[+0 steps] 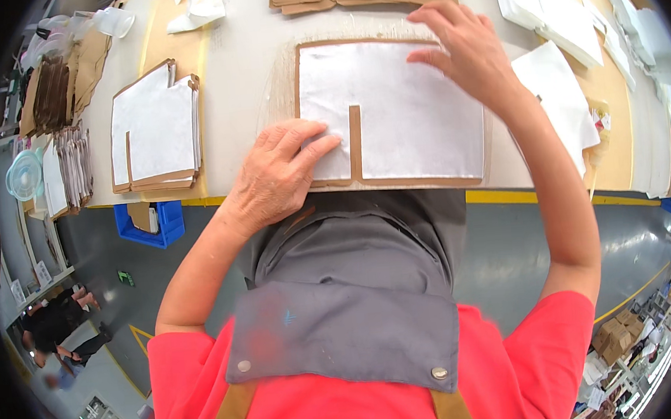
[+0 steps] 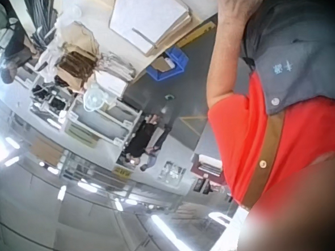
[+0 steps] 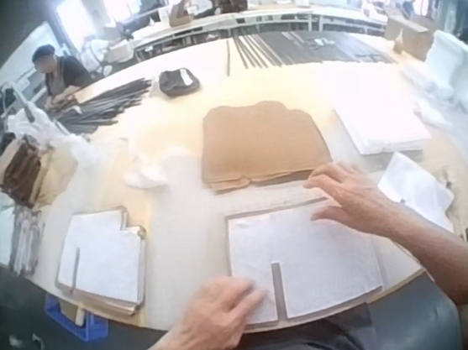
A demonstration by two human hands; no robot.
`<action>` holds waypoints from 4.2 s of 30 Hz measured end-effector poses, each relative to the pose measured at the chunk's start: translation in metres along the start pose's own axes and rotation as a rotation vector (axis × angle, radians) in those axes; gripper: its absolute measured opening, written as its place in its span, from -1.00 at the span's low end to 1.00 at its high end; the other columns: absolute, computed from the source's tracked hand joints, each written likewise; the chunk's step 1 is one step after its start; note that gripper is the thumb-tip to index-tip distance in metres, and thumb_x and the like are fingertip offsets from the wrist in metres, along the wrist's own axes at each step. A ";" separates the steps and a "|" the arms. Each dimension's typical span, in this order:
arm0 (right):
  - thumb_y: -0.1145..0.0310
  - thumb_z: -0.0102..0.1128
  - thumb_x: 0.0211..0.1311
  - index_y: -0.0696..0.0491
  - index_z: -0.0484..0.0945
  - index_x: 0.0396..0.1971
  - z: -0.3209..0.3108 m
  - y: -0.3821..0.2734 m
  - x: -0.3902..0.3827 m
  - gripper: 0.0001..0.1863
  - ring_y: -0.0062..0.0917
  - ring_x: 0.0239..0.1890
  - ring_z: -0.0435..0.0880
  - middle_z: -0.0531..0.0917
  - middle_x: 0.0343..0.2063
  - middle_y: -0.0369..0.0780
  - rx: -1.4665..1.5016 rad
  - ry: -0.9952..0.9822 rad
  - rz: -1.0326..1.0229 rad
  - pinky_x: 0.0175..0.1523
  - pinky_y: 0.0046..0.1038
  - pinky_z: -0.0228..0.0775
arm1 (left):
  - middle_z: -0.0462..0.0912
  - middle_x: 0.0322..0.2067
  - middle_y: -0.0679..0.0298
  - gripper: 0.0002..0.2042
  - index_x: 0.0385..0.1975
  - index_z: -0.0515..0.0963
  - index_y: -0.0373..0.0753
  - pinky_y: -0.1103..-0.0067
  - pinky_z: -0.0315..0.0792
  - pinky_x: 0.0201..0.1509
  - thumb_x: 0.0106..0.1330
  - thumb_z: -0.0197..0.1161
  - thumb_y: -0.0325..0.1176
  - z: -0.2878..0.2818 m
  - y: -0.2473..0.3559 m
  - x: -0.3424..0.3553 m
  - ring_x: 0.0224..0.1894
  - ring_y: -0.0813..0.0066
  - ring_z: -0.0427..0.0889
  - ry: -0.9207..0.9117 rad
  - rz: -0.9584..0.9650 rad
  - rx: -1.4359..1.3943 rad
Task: Applying glue and white lining material to brown leather workpieces on a workbench.
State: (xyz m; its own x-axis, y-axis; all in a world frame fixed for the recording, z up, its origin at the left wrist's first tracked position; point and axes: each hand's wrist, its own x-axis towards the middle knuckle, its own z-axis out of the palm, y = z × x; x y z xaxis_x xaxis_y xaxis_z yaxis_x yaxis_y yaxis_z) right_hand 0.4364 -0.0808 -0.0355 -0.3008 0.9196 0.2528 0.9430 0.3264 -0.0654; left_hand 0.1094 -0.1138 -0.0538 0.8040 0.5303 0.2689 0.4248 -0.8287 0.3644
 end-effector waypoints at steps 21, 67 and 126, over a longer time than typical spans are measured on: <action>0.35 0.20 0.20 0.05 0.50 0.13 0.034 -0.088 0.019 -0.54 -0.48 0.04 0.45 0.50 0.05 -0.33 0.077 0.012 -0.167 0.08 -0.34 0.24 | 0.47 0.16 0.21 -0.53 0.15 0.49 -0.31 0.39 0.20 0.31 0.16 0.10 -0.51 0.004 -0.049 0.049 0.24 0.32 0.41 0.071 -0.081 0.257; 0.09 0.09 0.39 -0.07 0.49 0.21 0.003 -0.053 -0.032 -0.55 -0.44 0.23 0.38 0.47 0.24 -0.37 0.050 -0.034 0.000 0.31 -0.30 0.10 | 0.26 0.39 0.19 -0.41 0.34 0.30 -0.25 0.21 -0.09 0.53 0.30 0.17 -0.27 0.001 0.011 -0.012 0.46 0.33 0.19 -0.201 -0.059 0.024; 0.33 0.28 0.20 0.20 0.48 -0.33 -0.060 -0.014 0.012 -0.75 -0.55 -0.43 0.43 0.47 -0.53 -0.23 0.733 -0.307 0.343 -0.26 -0.50 0.33 | 0.20 0.40 0.02 -0.18 0.44 0.04 -0.34 0.35 0.29 0.36 0.28 0.39 -0.30 0.002 -0.010 0.013 0.41 0.31 0.27 0.419 -0.524 -0.736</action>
State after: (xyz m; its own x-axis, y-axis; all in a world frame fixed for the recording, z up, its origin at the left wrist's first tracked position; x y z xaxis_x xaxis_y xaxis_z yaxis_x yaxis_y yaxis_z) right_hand 0.4280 -0.0873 0.0260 -0.1415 0.9770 -0.1595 0.6906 -0.0180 -0.7230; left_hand 0.1161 -0.0990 -0.0554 0.3170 0.9353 0.1573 0.2064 -0.2299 0.9511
